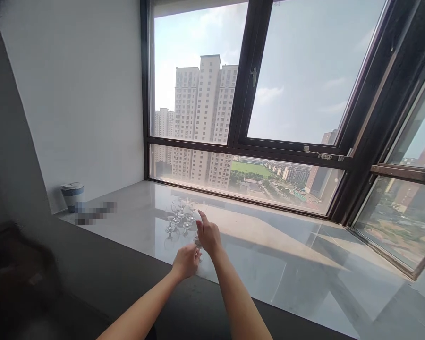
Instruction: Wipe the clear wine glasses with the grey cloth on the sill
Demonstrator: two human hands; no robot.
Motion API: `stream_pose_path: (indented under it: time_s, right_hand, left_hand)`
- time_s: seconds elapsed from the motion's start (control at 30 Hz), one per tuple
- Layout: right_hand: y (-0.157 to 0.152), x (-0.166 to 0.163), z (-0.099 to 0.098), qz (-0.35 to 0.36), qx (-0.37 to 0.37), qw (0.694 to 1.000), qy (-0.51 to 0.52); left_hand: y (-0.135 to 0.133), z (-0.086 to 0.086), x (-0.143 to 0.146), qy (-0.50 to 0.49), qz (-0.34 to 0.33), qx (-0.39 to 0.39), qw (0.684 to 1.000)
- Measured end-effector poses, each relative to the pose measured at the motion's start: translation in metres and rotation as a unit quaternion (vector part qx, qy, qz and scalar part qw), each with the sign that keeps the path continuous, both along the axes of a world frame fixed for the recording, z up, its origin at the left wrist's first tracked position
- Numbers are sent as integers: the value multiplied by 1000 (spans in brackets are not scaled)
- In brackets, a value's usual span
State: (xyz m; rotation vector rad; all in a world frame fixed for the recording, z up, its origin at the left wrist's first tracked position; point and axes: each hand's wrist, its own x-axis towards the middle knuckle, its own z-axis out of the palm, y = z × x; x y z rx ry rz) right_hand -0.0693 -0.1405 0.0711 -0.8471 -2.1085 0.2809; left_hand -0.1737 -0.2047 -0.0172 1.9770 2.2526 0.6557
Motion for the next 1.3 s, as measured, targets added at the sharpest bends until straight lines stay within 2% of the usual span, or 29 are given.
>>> stream_pose_path:
  time_s: [0.07,0.23,0.43,0.53,0.63,0.8,0.9,1.0,1.17,1.3]
  right_hand:
    - [2,-1,0,31,-45,997,48]
    - [9,-3,-2,0,-67,983,172]
    - [27,13,25,-113,-36,948,294]
    - [36,24,26,-151,-33,941,302]
    - [37,25,3,-148,-69,954,252]
    - [24,4,-63,-112,-132,969,174]
    - [15,-7,-92,-123,-145,966,175]
    - [11,-11,-103,-143,-151,959,192]
    - [13,-10,-101,-173,-138,953,205]
    - [5,-12,-102,-161,-140,963,168]
  left_hand:
    - [0,0,0,0,-1,2,1000]
    - [-1,3,1,2,-4,7,1000]
    - [-4,5,1,0,-13,-1,1000]
    - [-5,8,1,-8,-9,-14,1000]
    - [-5,8,1,-7,-15,-7,1000]
    - [-2,4,-1,-2,-13,4,1000]
    - [2,0,-4,-27,6,10,1000]
    - [10,-6,-9,-80,11,29,996]
    - [24,-14,-21,-247,53,92,963]
    - [32,-18,-28,-287,95,123,945]
